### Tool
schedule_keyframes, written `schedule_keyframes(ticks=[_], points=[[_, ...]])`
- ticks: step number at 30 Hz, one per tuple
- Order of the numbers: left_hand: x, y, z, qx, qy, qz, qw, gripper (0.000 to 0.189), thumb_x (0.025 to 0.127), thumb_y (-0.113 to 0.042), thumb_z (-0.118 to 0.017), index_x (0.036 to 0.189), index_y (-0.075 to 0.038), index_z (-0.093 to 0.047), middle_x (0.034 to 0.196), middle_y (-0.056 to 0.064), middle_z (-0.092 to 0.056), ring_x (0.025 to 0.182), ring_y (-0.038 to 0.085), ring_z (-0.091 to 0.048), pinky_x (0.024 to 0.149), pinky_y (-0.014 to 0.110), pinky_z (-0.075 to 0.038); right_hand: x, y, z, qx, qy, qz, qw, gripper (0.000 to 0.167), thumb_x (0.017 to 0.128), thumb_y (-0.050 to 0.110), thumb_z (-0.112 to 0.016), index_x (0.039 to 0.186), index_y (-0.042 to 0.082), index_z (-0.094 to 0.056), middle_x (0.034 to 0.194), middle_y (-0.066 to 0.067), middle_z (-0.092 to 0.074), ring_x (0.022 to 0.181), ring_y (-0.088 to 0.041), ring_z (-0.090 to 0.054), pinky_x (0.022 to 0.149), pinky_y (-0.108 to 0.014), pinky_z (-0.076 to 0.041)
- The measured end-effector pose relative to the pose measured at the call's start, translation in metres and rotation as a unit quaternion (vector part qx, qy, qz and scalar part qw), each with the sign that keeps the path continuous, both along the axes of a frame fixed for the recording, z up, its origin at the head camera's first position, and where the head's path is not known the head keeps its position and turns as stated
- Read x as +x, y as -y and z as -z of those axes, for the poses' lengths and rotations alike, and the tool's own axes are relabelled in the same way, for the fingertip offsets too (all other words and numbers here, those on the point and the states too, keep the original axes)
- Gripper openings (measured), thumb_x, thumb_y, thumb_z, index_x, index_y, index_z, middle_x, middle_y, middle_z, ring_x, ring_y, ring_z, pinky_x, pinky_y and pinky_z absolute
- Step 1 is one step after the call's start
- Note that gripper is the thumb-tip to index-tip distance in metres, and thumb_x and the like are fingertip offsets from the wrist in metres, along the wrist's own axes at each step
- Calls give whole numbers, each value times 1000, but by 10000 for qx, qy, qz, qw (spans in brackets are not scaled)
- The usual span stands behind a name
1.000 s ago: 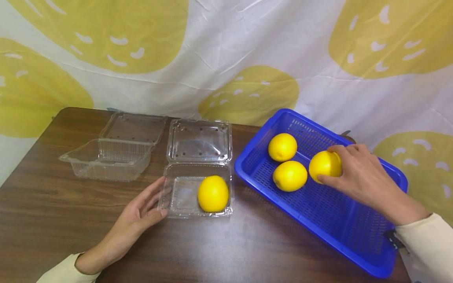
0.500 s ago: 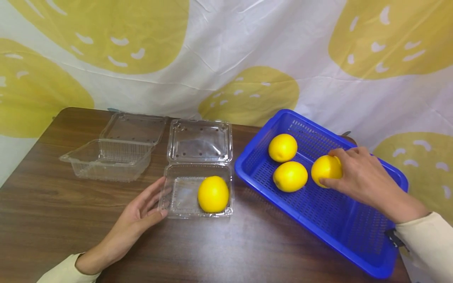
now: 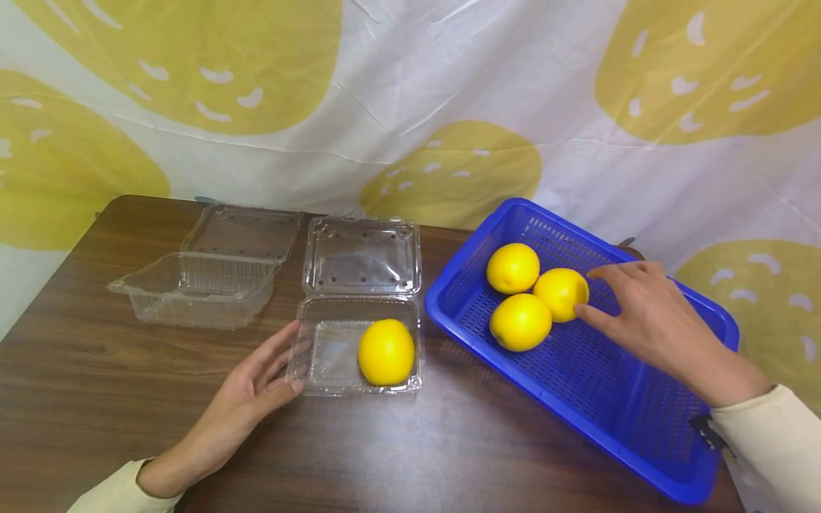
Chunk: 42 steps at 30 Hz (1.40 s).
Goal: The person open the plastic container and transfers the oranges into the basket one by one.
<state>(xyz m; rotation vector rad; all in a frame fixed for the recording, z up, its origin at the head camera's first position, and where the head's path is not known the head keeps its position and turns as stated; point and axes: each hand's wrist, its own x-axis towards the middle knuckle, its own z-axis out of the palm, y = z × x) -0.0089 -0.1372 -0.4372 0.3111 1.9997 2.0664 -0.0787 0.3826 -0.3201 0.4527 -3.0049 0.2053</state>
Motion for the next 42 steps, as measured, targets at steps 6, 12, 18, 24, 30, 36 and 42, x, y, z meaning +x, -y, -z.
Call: schedule_keyframes(ticks=[6, 12, 18, 24, 30, 36, 42], points=[[0, -1, 0, 4, 41, -6, 10000, 83, 103, -3, -70, 174, -4, -26, 178, 21, -29, 162, 42, -33, 118, 18, -44, 2, 12, -3, -280, 21, -11, 9996, 47, 97, 18, -84, 131, -10, -67, 130, -38, -67, 127, -65, -48, 105, -76, -39], [1, 0, -1, -19, 48, 33, 10000, 84, 104, -4, -70, 174, -5, -25, 179, 20, -27, 163, 42, -31, 118, 18, -41, 7, 31, -7, -363, -38, -160, 9992, 43, 99, 16, -82, 131, -8, -69, 131, -36, -67, 131, -59, -49, 106, -74, -41], [1, 0, -1, -28, 87, 53, 9999, 85, 103, -4, -70, 175, -5, -24, 179, 20, -26, 164, 42, -29, 118, 17, -41, 12, 45, -12, -453, -271, -419, 9977, 40, 98, 15, -82, 130, -6, -70, 132, -32, -68, 132, -54, -51, 107, -72, -42], [1, 0, -1, -2, 79, 52, 10000, 86, 103, -3, -70, 174, -5, -23, 179, 22, -26, 164, 43, -29, 118, 17, -41, 12, 58, -13, -524, -362, -528, 9966, 39, 99, 17, -81, 130, -5, -70, 132, -30, -69, 133, -53, -51, 109, -72, -42], [1, 0, -1, 10, 65, 69, 10000, 86, 103, -3, -70, 174, -4, -23, 179, 23, -26, 164, 43, -28, 118, 17, -41, 14, 71, -14, -737, -510, -687, 9936, 37, 98, 16, -82, 129, -3, -71, 132, -28, -69, 133, -49, -52, 110, -70, -42], [0, -1, 0, -25, 57, 48, 10000, 85, 103, -2, -69, 174, -4, -24, 180, 20, -25, 164, 43, -29, 117, 16, -41, 20, 91, -18, -861, -528, -815, 9915, 38, 99, 17, -82, 130, -1, -71, 133, -25, -69, 135, -47, -51, 109, -68, -44], [0, -1, 0, -136, -42, 20, 9999, 87, 101, -3, -71, 174, -4, -24, 181, 18, -23, 163, 44, -30, 121, 24, -40, 24, 110, -20, -947, -655, -1141, 9868, 40, 98, 17, -84, 132, 1, -71, 133, -20, -70, 133, -43, -53, 107, -64, -46]])
